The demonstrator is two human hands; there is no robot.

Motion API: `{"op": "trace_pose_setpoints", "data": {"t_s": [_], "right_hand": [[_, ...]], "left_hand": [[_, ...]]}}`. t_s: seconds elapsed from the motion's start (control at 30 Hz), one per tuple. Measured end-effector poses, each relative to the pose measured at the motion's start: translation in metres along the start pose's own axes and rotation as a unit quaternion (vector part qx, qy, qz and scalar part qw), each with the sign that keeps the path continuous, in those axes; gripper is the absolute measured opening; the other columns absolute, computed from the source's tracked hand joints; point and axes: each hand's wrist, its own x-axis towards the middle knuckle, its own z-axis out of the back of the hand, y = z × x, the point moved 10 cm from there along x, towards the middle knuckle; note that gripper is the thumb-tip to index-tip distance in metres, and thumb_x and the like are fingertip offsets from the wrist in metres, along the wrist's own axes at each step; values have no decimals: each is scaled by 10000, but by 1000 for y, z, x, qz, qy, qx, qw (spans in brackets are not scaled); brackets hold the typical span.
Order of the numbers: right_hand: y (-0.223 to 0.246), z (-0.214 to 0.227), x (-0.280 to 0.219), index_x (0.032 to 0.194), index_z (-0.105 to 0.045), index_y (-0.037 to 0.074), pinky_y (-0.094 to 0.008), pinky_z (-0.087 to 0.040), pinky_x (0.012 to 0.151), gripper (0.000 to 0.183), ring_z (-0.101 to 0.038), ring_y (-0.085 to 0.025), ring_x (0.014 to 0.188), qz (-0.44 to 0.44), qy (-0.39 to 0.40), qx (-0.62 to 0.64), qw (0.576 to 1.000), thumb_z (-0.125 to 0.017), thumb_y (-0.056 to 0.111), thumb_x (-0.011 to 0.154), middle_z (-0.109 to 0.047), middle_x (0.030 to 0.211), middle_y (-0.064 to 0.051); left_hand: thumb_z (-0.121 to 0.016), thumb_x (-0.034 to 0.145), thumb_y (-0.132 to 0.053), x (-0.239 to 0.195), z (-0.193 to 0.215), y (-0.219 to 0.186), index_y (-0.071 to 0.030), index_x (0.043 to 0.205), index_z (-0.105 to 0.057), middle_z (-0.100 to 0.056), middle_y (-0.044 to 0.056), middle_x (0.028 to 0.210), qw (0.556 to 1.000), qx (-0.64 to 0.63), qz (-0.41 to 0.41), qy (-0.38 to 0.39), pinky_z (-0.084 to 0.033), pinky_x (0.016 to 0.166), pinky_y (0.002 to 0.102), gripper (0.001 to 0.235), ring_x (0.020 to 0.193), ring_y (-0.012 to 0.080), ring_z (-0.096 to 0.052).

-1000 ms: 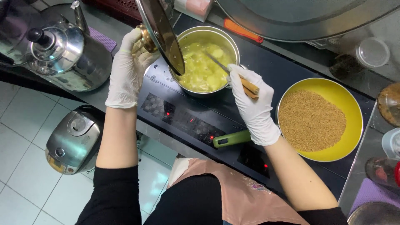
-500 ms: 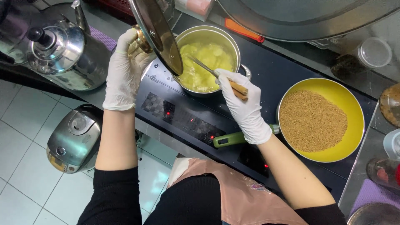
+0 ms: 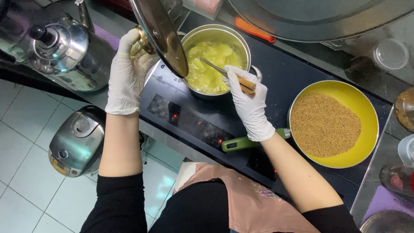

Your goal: The person stirs a yellowish grain mixture in a yellow pan on an induction cooktop using chopsticks. They briefly lift the lid of a pot to the left to check the contents before returning to stir the grains in the pan.

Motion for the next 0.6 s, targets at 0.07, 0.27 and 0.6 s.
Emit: {"op": "trace_pose_setpoints", "data": {"t_s": [0.07,0.27,0.6], "right_hand": [[-4,2,0,1176,-711,-13,-294,-654,935,274,-787,-221,946,-9,-7,1,1000,-687,164,968,-758,1131,-150],[4,4,-3,1163,-712,-22,-301,-657,955,261,-779,-255,991,-6,-15,5,1000,-682,152,970,-735,1175,-163],[7,12,-8,1110,-731,-23,-274,-678,883,191,-800,-272,901,-18,-42,18,999,-664,106,987,-734,1161,-151]], "left_hand": [[-802,729,-301,-2,-2,-2,-114,1009,-699,-709,64,970,1000,2,-1,-2,-650,823,294,353,856,160,-692],[-797,717,-319,-3,-1,-1,-111,1039,-693,-715,70,984,1000,5,2,-7,-652,837,300,397,862,162,-701],[-797,712,-304,1,3,0,-80,1107,-681,-708,103,1003,1000,-6,3,-6,-656,788,300,469,856,180,-686]]}}
